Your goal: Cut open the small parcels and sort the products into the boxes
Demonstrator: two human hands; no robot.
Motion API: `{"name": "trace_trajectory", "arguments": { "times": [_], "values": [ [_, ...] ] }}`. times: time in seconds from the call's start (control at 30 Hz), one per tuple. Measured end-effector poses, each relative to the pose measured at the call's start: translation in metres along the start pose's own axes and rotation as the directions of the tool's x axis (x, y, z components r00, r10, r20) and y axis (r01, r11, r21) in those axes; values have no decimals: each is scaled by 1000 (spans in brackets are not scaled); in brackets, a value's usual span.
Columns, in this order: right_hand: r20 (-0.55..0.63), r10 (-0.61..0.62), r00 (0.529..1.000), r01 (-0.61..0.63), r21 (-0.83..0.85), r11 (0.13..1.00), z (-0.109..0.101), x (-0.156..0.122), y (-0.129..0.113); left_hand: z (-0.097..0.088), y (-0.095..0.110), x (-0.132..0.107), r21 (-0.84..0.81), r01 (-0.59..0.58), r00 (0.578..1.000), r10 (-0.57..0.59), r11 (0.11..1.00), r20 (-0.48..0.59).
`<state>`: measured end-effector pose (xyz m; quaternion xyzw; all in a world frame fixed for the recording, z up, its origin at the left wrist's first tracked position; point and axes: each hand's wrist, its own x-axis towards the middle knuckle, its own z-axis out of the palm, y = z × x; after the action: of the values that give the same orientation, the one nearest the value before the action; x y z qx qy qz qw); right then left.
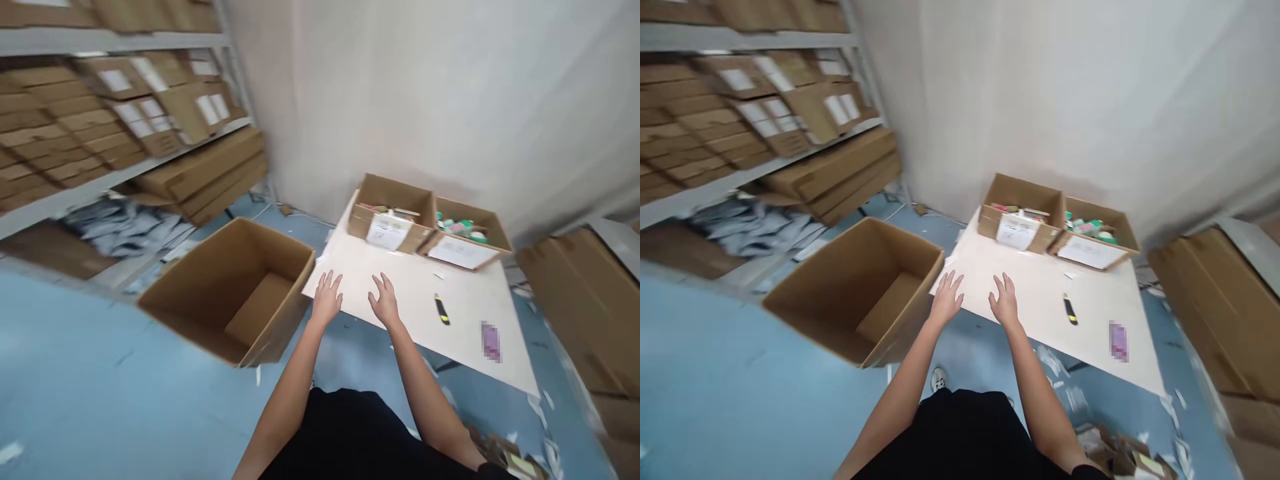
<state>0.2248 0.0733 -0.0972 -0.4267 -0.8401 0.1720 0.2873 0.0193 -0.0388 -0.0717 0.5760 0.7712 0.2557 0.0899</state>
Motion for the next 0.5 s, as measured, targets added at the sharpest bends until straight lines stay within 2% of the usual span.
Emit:
{"name": "trace_trajectory", "arguments": {
  "times": [0.07, 0.13, 0.27, 0.37, 0.5],
  "values": [
    [75, -86, 994, 83, 43, 996, 45, 19, -48, -32, -57, -18, -4, 108, 992, -108, 994, -58],
    [144, -177, 974, 164, 94, 982, 86, 34, -94, -64, -109, -41, -10, 224, 967, -224, 974, -124],
    [267, -349, 898, 304, 195, 933, 149, 51, -170, -113, -189, -86, -39, 445, 861, -439, 895, -258],
    [351, -433, 831, 371, 232, 899, 181, 60, -208, -129, -229, -115, -76, 566, 768, -558, 821, -315],
    [445, -486, 753, 418, 247, 874, 214, 72, -235, -123, -259, -135, -141, 656, 680, -661, 742, -318]
  ]
}}
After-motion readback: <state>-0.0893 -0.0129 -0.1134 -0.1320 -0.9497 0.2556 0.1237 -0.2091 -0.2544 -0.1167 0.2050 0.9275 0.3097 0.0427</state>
